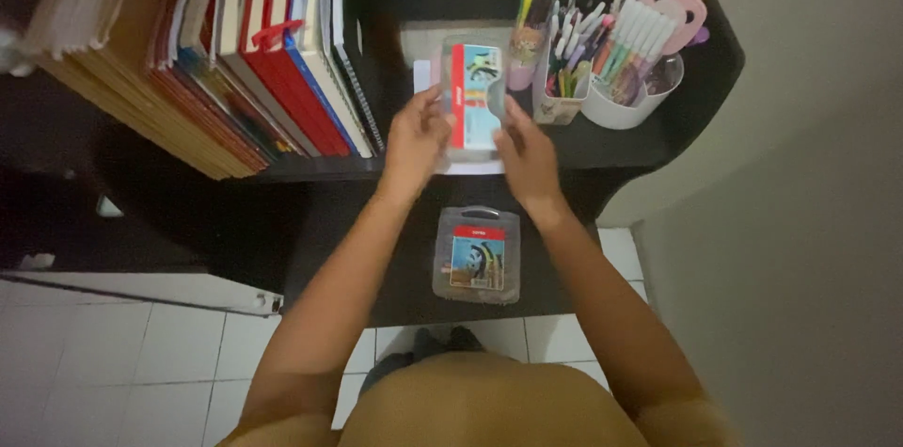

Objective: Organizing notebooks and various stationery items on a desk.

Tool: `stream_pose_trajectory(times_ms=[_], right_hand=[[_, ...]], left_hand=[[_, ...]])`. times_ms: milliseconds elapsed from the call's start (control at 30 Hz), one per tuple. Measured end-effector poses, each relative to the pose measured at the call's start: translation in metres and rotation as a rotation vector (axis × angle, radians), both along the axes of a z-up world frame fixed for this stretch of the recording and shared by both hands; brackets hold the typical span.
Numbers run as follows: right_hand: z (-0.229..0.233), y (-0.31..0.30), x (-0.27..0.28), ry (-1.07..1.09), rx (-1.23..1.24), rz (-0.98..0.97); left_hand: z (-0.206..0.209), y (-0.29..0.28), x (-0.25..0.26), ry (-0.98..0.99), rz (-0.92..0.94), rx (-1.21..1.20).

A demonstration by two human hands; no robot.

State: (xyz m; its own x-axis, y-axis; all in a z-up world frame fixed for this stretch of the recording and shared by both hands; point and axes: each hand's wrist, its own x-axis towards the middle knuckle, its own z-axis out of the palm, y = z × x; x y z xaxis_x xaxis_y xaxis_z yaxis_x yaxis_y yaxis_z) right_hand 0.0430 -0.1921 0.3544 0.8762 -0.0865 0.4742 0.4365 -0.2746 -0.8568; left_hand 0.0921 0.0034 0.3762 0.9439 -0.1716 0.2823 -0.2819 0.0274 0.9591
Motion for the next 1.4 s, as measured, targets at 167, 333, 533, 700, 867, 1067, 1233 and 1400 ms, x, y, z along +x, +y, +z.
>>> stream_pose_trajectory(times_ms=[167, 333, 533, 700, 867, 1067, 1233, 1400], right_hand=[[-0.009, 0.017, 0.041, 0.024, -0.053, -0.079], [-0.020, 0.019, 0.048, -0.097, -0.311, -0.250], [-0.021, 0.024, 0.047, 0.035, -0.303, -0.298], [-0.030, 0.008, 0.047, -0.277, -0.381, -0.253], [-0.014, 0.002, -0.028, -0.266, -0.337, -0.264], [-0.125, -0.004, -0.075, 0.200, -0.235, -0.213], [-0.390, -0.068, -0.059, 0.108, -0.892, -0.194], [-0.337, -0.062, -0.086, 0.918, -0.247, 0.060]], left_hand=[[-0.014, -0.001, 0.029, -0.012, 0.289, 0.300], [-0.050, -0.004, 0.052, -0.183, 0.379, 0.394], [-0.048, -0.002, 0.055, -0.128, 0.377, 0.376], [-0.013, -0.003, 0.016, -0.313, 0.443, 0.420], [-0.002, -0.006, -0.064, -0.642, 0.352, 0.386], [-0.125, -0.023, -0.116, -0.545, -0.063, 0.603], [-0.324, -0.027, -0.077, 0.484, 0.041, 0.415], [-0.352, -0.002, -0.064, 0.713, -0.118, 0.728]])
